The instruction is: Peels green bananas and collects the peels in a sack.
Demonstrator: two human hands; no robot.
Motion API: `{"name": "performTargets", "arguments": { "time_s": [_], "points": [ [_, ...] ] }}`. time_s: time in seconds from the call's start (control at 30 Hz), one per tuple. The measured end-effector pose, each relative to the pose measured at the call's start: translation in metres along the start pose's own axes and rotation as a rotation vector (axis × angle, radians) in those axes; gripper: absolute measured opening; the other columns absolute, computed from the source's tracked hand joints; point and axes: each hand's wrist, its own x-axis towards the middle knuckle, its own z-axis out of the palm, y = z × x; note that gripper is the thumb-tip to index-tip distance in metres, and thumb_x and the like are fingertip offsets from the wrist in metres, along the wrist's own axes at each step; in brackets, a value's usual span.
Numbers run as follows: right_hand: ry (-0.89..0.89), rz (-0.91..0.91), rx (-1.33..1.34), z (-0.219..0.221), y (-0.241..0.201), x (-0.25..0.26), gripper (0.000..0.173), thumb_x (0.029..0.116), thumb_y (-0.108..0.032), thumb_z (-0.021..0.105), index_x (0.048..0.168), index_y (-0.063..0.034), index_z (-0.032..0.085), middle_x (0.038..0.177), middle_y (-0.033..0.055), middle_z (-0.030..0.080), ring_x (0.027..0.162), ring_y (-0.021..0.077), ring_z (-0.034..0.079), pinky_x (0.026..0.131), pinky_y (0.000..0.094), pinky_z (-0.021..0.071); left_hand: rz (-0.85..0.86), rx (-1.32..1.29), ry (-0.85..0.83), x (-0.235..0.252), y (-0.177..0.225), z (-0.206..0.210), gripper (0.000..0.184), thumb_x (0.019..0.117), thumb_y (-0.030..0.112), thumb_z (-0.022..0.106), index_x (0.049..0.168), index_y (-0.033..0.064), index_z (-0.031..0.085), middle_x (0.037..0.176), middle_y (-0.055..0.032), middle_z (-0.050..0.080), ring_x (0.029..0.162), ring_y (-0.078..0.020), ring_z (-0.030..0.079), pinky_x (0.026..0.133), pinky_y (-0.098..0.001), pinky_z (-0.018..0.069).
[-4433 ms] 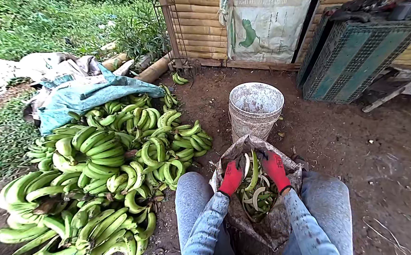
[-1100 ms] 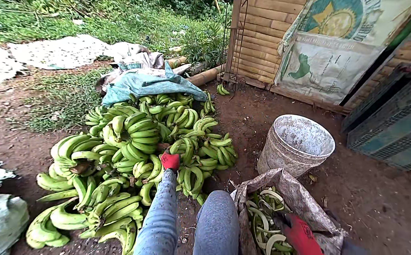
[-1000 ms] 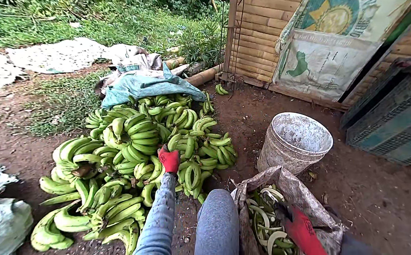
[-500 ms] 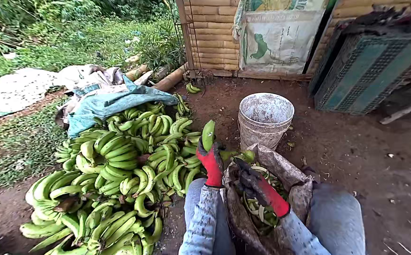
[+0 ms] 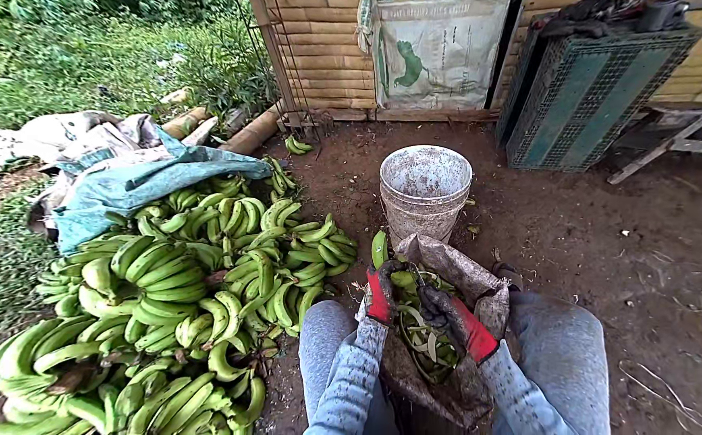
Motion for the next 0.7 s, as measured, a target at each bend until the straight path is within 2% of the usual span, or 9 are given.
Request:
{"name": "performTargets", "arguments": {
  "time_s": [0.1, 0.17, 0.2, 0.27, 0.33, 0.4, 0.47, 0.6, 0.7],
  "points": [
    [0.184, 0.047, -0.054, 0.007, -0.004, 0.004, 0.031, 0.1098, -0.037, 0.046, 0.103, -0.0093, 0.059, 0.066, -0.0017, 0.052, 0.046, 0.0039, 0.044, 0.04, 0.017, 0.0361, 0.053, 0.046, -0.15, 0.0, -0.002, -0.005, 0.038, 0.0658, 0.0, 0.067, 0.103, -0.0003, 0.058, 0.084, -0.0074, 0.067, 0.075, -0.0148, 0.067, 0.069, -0.0329, 0.0586],
    [0.385, 0.049, -0.321, 0.009, 0.003, 0.015, 0.03, 0.1106, -0.031, 0.047, 0.124, -0.0077, 0.06, 0.071, 0.0011, 0.057, 0.049, 0.0057, 0.048, 0.044, 0.021, 0.0413, 0.156, 0.364, -0.243, -0.011, 0.004, -0.002, 0.049, 0.0691, -0.002, 0.071, 0.117, -0.0082, 0.06, 0.102, -0.0107, 0.069, 0.093, -0.012, 0.067, 0.085, -0.0272, 0.057],
    [0.438, 0.046, -0.454, 0.004, 0.015, 0.024, 0.038, 0.1105, -0.026, 0.048, 0.142, -0.0076, 0.056, 0.079, 0.0047, 0.061, 0.054, 0.0086, 0.051, 0.05, 0.0257, 0.0452, 0.228, 0.583, -0.314, -0.018, 0.011, 0.002, 0.052, 0.0733, -0.002, 0.074, 0.122, -0.0128, 0.06, 0.114, -0.0173, 0.067, 0.107, -0.0169, 0.064, 0.098, -0.0296, 0.0518],
    [0.452, 0.179, -0.659, -0.01, 0.043, 0.036, 0.048, 0.1117, -0.031, 0.043, 0.154, -0.0078, 0.041, 0.086, 0.0098, 0.064, 0.06, 0.0144, 0.056, 0.056, 0.0319, 0.0485, 0.39, 0.9, -0.395, -0.027, 0.017, 0.015, 0.048, 0.0743, 0.003, 0.077, 0.118, -0.0147, 0.066, 0.12, -0.0307, 0.065, 0.117, -0.0377, 0.061, 0.107, -0.0482, 0.0441],
    [0.28, 0.371, -0.839, -0.016, 0.068, 0.037, 0.052, 0.1118, -0.035, 0.04, 0.153, -0.0024, 0.04, 0.113, 0.0222, 0.066, 0.088, 0.03, 0.067, 0.082, 0.0473, 0.0554, 0.204, 0.876, -0.329, -0.023, 0.019, 0.018, 0.051, 0.0875, 0.01, 0.075, 0.13, -0.0125, 0.058, 0.126, -0.028, 0.063, 0.12, -0.0306, 0.061, 0.108, -0.0412, 0.0455],
    [0.017, 0.488, -0.974, -0.004, 0.093, 0.024, 0.047, 0.1111, -0.029, 0.041, 0.143, 0.0035, 0.051, 0.131, 0.0296, 0.061, 0.118, 0.0398, 0.062, 0.104, 0.0572, 0.0469, -0.008, 0.638, -0.227, -0.011, 0.008, 0.01, 0.046, 0.0979, 0.021, 0.067, 0.134, -0.0048, 0.055, 0.115, -0.0172, 0.066, 0.1, -0.0175, 0.065, 0.092, -0.0329, 0.054],
    [-0.148, 0.528, -1.058, 0.013, 0.1, 0.012, 0.045, 0.1107, -0.03, 0.042, 0.139, 0.0018, 0.057, 0.135, 0.0287, 0.06, 0.127, 0.04, 0.058, 0.109, 0.0586, 0.0424, -0.106, 0.382, -0.194, 0.001, -0.01, -0.003, 0.041, 0.1093, 0.033, 0.043, 0.131, 0.0009, 0.056, 0.095, -0.0096, 0.062, 0.077, -0.0153, 0.062, 0.073, -0.0337, 0.0573],
    [0.158, 0.329, -1.277, 0.012, 0.013, 0.007, 0.049, 0.1101, -0.041, 0.039, 0.138, -0.0045, 0.056, 0.12, 0.0225, 0.068, 0.113, 0.0372, 0.067, 0.1, 0.0587, 0.0497, -0.226, 0.071, -0.183, -0.001, 0.01, -0.009, 0.051, 0.1126, 0.041, 0.023, 0.103, 0.0046, 0.057, 0.071, -0.0072, 0.059, 0.057, -0.0187, 0.06, 0.054, -0.0343, 0.0563],
    [0.341, -0.052, -1.209, 0.009, -0.06, -0.001, 0.042, 0.1061, -0.04, 0.051, 0.132, -0.0089, 0.062, 0.107, 0.0115, 0.071, 0.096, 0.0223, 0.07, 0.09, 0.0449, 0.0554, -0.24, -0.009, -0.219, -0.007, 0.037, -0.007, 0.044, 0.1122, 0.032, 0.025, 0.117, 0.0047, 0.059, 0.069, -0.0069, 0.059, 0.054, -0.0161, 0.059, 0.05, -0.03, 0.0542]
  ]
}}
